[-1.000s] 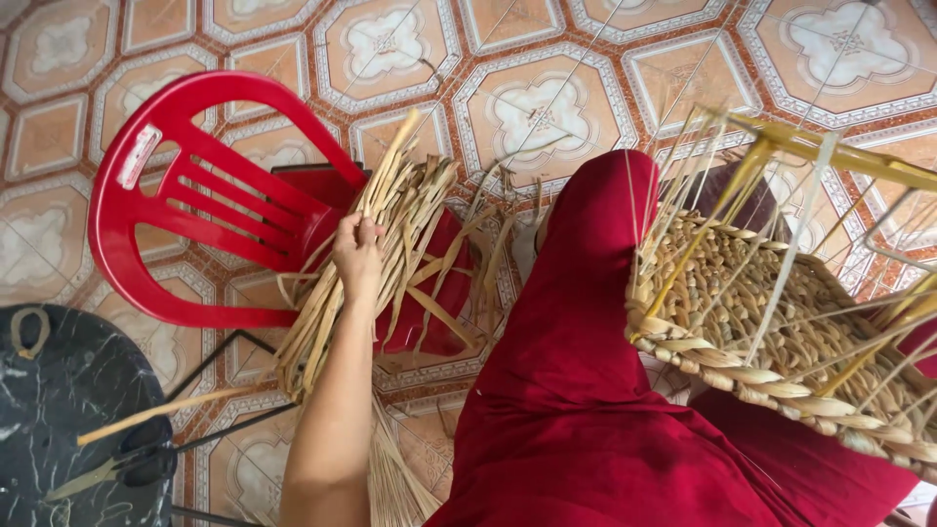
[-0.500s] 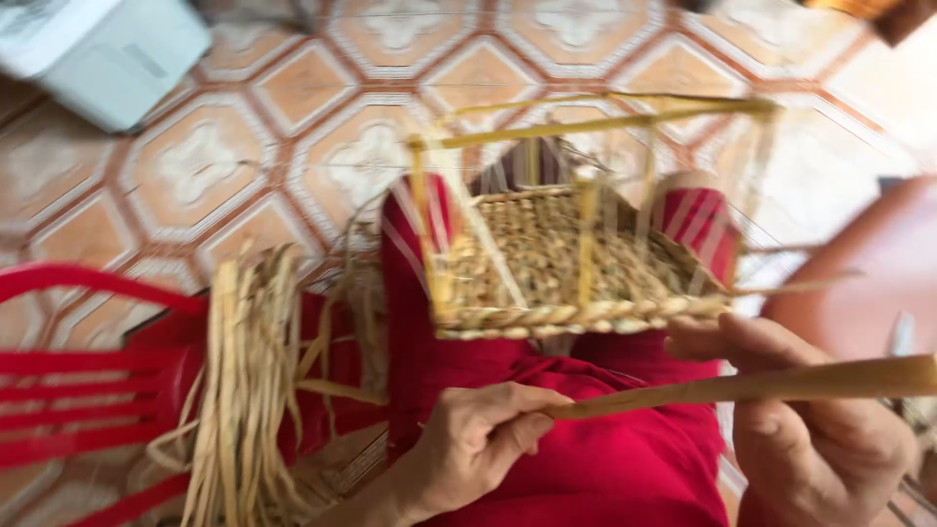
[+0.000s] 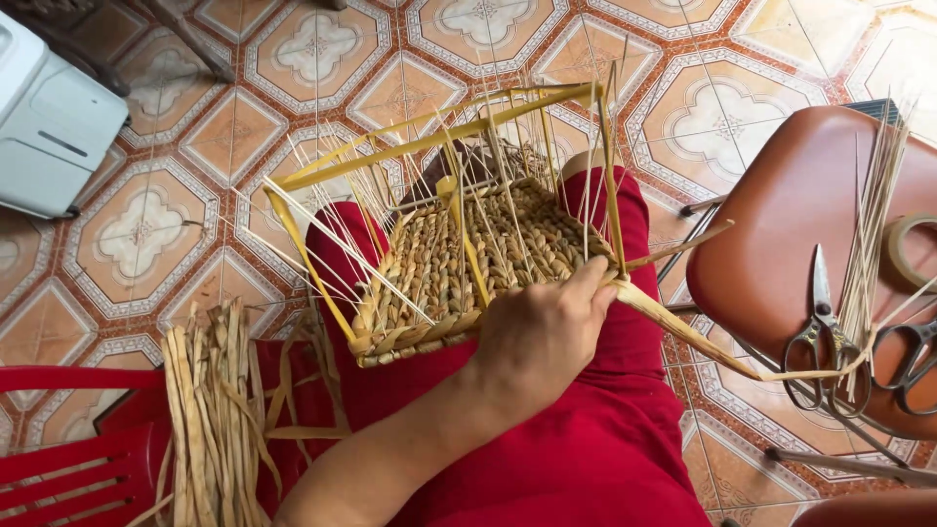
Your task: Construct a basket by weaving dried plant fibers around a bamboo or wooden frame.
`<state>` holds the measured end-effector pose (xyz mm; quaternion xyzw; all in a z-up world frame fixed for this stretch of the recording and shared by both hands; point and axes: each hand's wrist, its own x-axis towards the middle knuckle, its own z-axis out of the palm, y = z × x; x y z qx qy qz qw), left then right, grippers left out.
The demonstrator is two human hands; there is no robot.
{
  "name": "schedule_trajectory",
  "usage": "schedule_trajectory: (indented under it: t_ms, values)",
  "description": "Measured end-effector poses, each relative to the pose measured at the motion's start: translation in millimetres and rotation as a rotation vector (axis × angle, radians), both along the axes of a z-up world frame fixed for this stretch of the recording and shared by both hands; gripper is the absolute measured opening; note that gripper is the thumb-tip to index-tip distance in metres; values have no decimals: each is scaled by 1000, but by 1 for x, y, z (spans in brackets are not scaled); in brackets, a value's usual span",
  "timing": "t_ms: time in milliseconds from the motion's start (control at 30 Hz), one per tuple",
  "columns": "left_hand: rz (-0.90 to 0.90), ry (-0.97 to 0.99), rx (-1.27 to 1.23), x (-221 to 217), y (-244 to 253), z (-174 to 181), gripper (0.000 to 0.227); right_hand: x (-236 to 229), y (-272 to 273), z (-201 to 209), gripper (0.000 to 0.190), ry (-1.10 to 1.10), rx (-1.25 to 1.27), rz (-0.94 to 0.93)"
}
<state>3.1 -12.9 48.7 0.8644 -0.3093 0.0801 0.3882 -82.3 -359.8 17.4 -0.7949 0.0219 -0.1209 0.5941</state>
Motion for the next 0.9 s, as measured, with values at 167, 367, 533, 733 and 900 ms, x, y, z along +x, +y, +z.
schedule_trajectory:
  t_ms: [167, 367, 533, 733, 900]
  values:
    - [53, 104, 235, 21, -15, -11, 23, 55, 103, 36, 21, 104, -318, 132]
    - [104, 186, 276, 35, -17, -22, 26, 98, 112, 12, 19, 320, -353, 226]
    - [115, 222, 292, 40, -16, -19, 27, 112, 122, 28, 21, 392, -359, 260]
    - [84, 322, 287, 43, -11, -15, 27, 129, 120, 34, 19, 323, -543, 422]
    - [83, 285, 198, 37, -12, -8, 34, 119, 131, 49, 18, 279, -623, 393]
